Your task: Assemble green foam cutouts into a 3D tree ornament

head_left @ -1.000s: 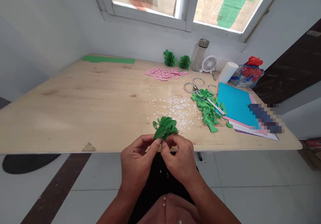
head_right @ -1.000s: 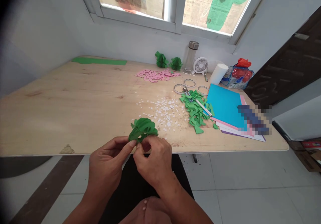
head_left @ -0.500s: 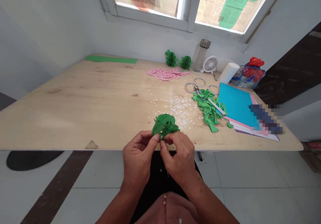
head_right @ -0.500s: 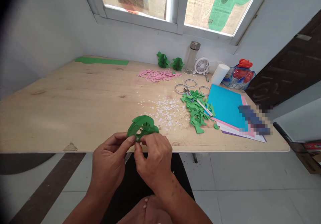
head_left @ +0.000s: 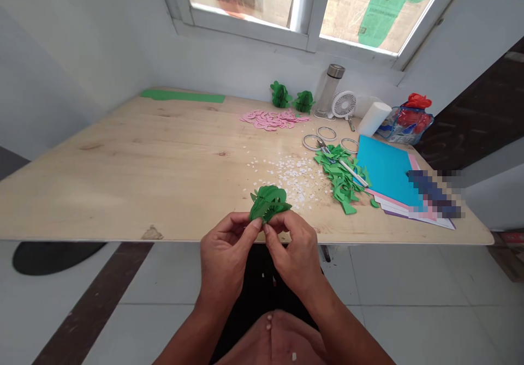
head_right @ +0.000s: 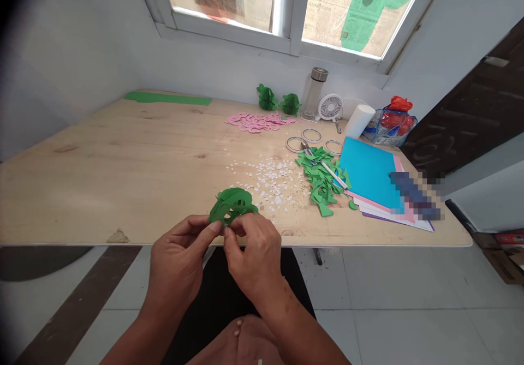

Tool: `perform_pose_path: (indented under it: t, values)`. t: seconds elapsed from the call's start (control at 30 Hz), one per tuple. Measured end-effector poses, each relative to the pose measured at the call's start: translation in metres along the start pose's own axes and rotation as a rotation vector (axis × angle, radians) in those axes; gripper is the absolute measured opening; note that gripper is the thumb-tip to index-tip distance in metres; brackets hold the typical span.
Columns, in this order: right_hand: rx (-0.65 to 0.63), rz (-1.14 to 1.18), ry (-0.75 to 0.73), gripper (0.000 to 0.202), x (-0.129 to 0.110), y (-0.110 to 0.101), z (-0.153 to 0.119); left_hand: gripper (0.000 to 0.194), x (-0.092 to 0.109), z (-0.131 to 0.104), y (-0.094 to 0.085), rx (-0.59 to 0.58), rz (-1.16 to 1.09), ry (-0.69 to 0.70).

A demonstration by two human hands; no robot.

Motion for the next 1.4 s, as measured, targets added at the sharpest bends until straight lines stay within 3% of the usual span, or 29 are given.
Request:
perform_pose_path:
  t: [0.2,0.37,0.67,0.87,1.0,1.17,1.4]
  values:
    - [0.099,-0.196,-0.18,0.009,-0.011,0.0,-0.003,0.012,0.002,-0.001,0.0,0.023,0.043,0.024]
    - [0.121,-0.244,-0.237,0.014,-0.016,0.003,-0.004,0.012,0.007,-0.003,0.0,0.066,0.115,0.059]
    - [0.121,-0.21,-0.147,0.015,-0.011,0.006,0.0,0.012,0.011,-0.003,0.001,0.068,0.15,0.074]
    - [0.099,-0.047,0.036,0.01,0.001,0.0,0.003,0.015,0.004,0.002,-0.003,0.055,0.117,0.037]
    - [0.024,0.138,0.191,0.008,0.011,-0.006,0.003,0.018,0.0,0.007,-0.005,0.047,0.043,-0.019]
    - [-0.126,0.299,0.284,0.008,0.018,-0.015,-0.011,0.018,-0.001,0.014,-0.007,0.045,-0.083,-0.089]
    - [-0.344,0.285,0.21,0.016,0.025,-0.011,-0.037,0.019,-0.004,0.02,-0.007,0.011,-0.213,-0.216]
Point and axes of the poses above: each hand's wrist, its own z-axis towards the middle knuckle, its own y-axis out of the palm, x = y × z, the point moved 7 cm from there along z, towards the middle knuckle, and after that the axes turned 4 degrees about x, right-handed, at the moved point
